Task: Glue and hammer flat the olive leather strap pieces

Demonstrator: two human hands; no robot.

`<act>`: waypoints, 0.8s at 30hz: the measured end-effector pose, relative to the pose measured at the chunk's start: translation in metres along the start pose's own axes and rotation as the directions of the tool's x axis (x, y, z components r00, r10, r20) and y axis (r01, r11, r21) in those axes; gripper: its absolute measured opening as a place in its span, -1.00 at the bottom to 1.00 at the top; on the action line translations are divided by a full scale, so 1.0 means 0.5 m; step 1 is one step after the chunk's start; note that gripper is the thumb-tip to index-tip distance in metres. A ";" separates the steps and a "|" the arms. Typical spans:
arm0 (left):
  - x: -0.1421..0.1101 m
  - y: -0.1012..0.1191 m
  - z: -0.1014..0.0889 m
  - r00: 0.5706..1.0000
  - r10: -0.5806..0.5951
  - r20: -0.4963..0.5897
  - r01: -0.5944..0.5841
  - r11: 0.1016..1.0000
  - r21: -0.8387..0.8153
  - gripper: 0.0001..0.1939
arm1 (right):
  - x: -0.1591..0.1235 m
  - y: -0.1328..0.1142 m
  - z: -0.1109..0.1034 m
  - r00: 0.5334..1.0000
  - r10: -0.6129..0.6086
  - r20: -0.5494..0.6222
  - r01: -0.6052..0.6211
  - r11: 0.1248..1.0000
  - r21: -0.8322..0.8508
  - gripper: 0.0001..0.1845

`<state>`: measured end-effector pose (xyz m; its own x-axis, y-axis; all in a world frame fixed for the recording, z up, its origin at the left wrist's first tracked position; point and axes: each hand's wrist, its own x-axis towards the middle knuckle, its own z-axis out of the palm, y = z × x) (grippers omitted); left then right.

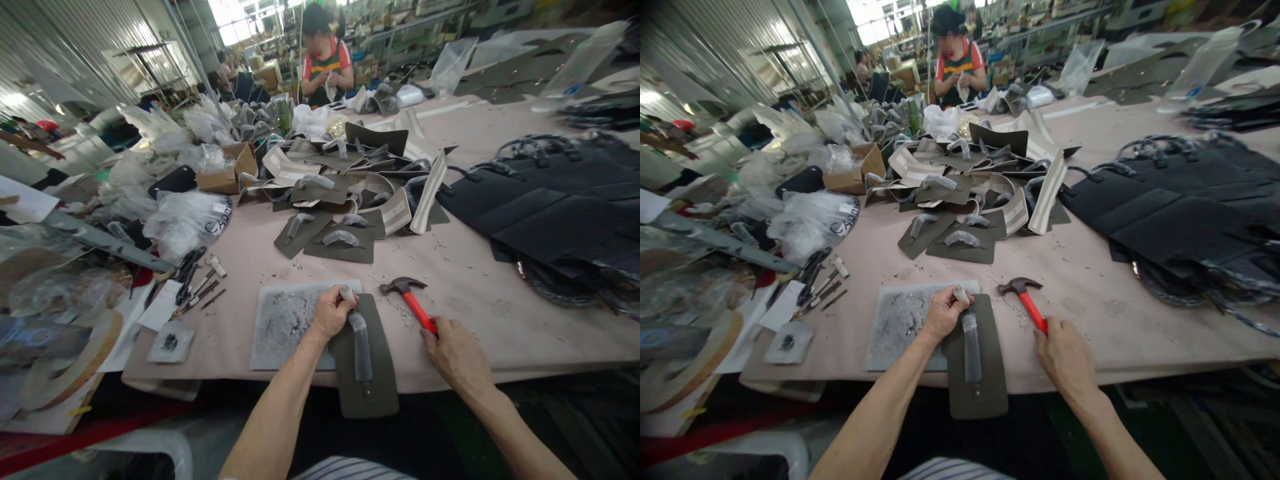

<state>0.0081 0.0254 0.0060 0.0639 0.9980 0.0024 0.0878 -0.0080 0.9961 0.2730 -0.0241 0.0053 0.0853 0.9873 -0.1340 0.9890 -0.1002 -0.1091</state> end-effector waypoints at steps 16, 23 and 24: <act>-0.013 -0.008 0.017 0.985 0.165 -0.054 -0.146 0.955 0.257 -0.90 | -0.025 -0.064 -0.054 0.783 -0.003 0.622 -0.621 0.038 0.783 -0.77; 0.029 0.010 -0.006 0.992 -0.049 0.113 0.042 0.997 0.062 -0.95 | -0.037 -0.077 -0.184 0.968 0.002 0.252 -0.243 0.267 0.932 -0.52; 0.033 0.011 -0.008 0.991 -0.075 0.115 0.073 0.997 0.028 -0.96 | -0.044 -0.080 -0.192 0.969 -0.003 0.249 -0.239 0.260 0.935 -0.50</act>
<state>0.0059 0.0419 0.0119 0.1709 0.9818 -0.0829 0.1205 0.0626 0.9907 0.2432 -0.0299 0.1072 0.0494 0.9260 -0.3743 0.1234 -0.3776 -0.9177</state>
